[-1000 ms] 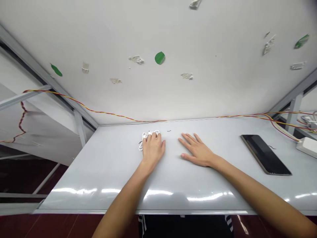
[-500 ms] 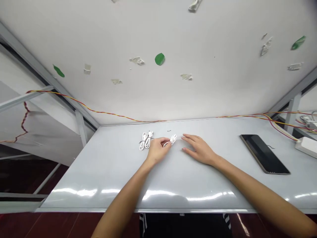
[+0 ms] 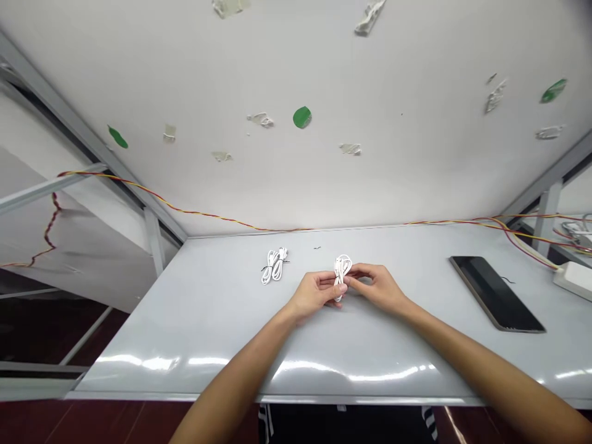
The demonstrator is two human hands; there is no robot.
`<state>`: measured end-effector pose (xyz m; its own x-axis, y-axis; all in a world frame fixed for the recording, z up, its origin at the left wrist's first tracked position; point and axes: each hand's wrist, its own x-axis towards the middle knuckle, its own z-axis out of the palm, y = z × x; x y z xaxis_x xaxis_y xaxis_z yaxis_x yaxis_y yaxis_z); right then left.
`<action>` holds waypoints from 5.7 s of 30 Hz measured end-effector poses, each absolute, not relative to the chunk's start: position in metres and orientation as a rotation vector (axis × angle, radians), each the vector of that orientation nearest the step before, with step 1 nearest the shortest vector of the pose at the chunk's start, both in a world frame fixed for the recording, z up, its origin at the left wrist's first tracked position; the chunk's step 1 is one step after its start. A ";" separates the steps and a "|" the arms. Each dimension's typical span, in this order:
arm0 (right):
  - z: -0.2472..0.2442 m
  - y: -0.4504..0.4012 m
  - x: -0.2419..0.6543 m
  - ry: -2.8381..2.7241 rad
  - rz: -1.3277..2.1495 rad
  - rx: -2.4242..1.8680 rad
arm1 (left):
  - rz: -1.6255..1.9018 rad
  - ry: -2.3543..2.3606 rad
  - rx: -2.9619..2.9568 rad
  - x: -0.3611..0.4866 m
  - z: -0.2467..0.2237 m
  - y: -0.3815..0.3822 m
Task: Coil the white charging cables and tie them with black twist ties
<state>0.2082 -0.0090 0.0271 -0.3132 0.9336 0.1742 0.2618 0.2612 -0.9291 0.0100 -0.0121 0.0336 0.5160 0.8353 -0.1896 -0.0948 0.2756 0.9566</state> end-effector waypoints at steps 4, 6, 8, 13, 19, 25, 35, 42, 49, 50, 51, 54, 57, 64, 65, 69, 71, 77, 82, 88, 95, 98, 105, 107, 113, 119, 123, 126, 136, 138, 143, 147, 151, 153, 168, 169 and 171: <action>0.027 -0.013 0.208 -1.837 0.859 -1.115 | 0.720 0.808 1.143 0.011 0.033 -0.013; 0.026 -0.014 0.208 -1.903 0.729 -1.106 | 0.717 0.806 1.160 0.013 0.031 -0.013; 0.024 -0.015 0.208 -1.956 0.648 -1.104 | 0.721 0.804 1.187 0.015 0.030 -0.014; 0.019 -0.016 0.208 -2.008 0.589 -1.117 | 0.740 0.804 1.221 0.021 0.026 -0.018; 0.023 -0.018 0.206 -1.966 0.590 -1.126 | 0.741 0.771 1.118 0.021 0.029 -0.019; 0.024 -0.015 0.205 -1.875 0.705 -1.094 | 0.718 0.662 0.848 0.020 0.033 -0.018; 0.017 -0.007 0.213 -1.837 0.444 -1.147 | 0.682 0.544 0.631 0.014 0.047 -0.021; 0.011 0.011 0.228 -1.868 0.422 -1.230 | 0.528 0.587 0.726 0.015 0.047 -0.022; 0.023 0.010 0.235 -1.976 0.520 -1.138 | 0.334 0.604 0.760 0.008 0.045 -0.019; 0.024 0.012 0.237 -1.979 0.555 -1.134 | 0.295 0.610 0.768 0.007 0.045 -0.019; 0.025 0.014 0.240 -1.974 0.587 -1.137 | 0.256 0.615 0.776 0.007 0.045 -0.019; 0.019 0.023 0.251 -1.928 0.523 -1.254 | 0.211 0.627 0.811 0.007 0.046 -0.021; 0.009 0.034 0.266 -1.872 0.241 -1.553 | 0.267 0.624 0.882 0.009 0.046 -0.024; 0.003 0.040 0.282 -1.798 0.062 -1.775 | 0.489 0.659 0.963 0.012 0.040 -0.021; 0.007 0.037 0.279 -1.785 0.038 -1.710 | 0.534 0.702 0.971 0.012 0.038 -0.020; 0.024 0.016 0.252 -2.001 0.016 -1.207 | 0.623 0.852 1.070 0.012 0.032 -0.017; 0.028 0.004 0.235 -2.316 -0.010 -0.976 | 0.593 0.840 1.116 0.012 0.030 -0.018; 0.016 -0.015 0.209 -2.741 0.030 -1.003 | 0.425 0.796 1.219 0.010 0.033 -0.016; 0.021 -0.008 0.217 -2.651 0.023 -1.302 | 0.560 1.176 1.706 0.002 0.042 -0.011; 0.033 0.011 0.247 -2.421 -0.141 -2.079 | 0.405 2.218 2.153 -0.031 0.056 0.009; 0.032 0.011 0.251 -2.397 -0.136 -2.139 | -0.064 2.399 2.119 -0.041 0.054 0.015; 0.036 0.010 0.253 -2.324 -0.097 -2.258 | -0.124 2.401 2.090 -0.038 0.055 0.013; 0.043 0.009 0.267 -2.050 -0.249 -2.209 | 0.082 2.265 2.165 -0.031 0.051 0.009; 0.042 0.007 0.261 -1.958 -0.209 -1.900 | 0.327 2.089 2.163 -0.026 0.049 0.007; 0.033 -0.008 0.221 -1.833 0.793 -1.297 | 0.864 1.219 1.552 -0.001 0.044 -0.006; 0.021 -0.016 0.199 -1.503 1.635 -0.842 | 0.986 1.046 1.541 0.015 0.034 -0.019; 0.015 -0.015 0.200 -1.494 1.582 -0.871 | 1.197 1.163 1.960 0.010 0.028 -0.018; 0.015 -0.016 0.201 -1.532 1.539 -0.915 | 1.179 1.152 2.206 0.004 0.026 -0.015; 0.027 -0.021 0.203 -1.913 0.778 -1.089 | 0.944 1.300 2.377 0.006 0.030 -0.022; 0.027 -0.021 0.205 -1.902 0.891 -1.100 | 0.976 1.290 2.371 0.007 0.030 -0.023; 0.031 -0.021 0.208 -1.726 1.227 -0.975 | 0.982 1.281 2.389 0.006 0.029 -0.022; 0.025 -0.021 0.206 -1.673 1.269 -0.929 | 0.958 1.297 2.371 0.006 0.029 -0.022; 0.020 -0.019 0.205 -1.757 1.117 -0.891 | 0.964 1.275 2.264 0.008 0.029 -0.024; 0.020 -0.019 0.206 -1.865 0.950 -0.900 | 0.978 1.254 2.152 0.010 0.031 -0.024; 0.032 -0.022 0.212 -1.878 0.977 -0.817 | 1.008 1.172 1.510 0.016 0.035 -0.020; 0.032 -0.022 0.211 -1.825 1.030 -0.834 | 1.011 1.169 1.503 0.016 0.036 -0.020; 0.031 -0.021 0.209 -1.750 1.151 -0.865 | 1.010 1.158 1.475 0.017 0.037 -0.021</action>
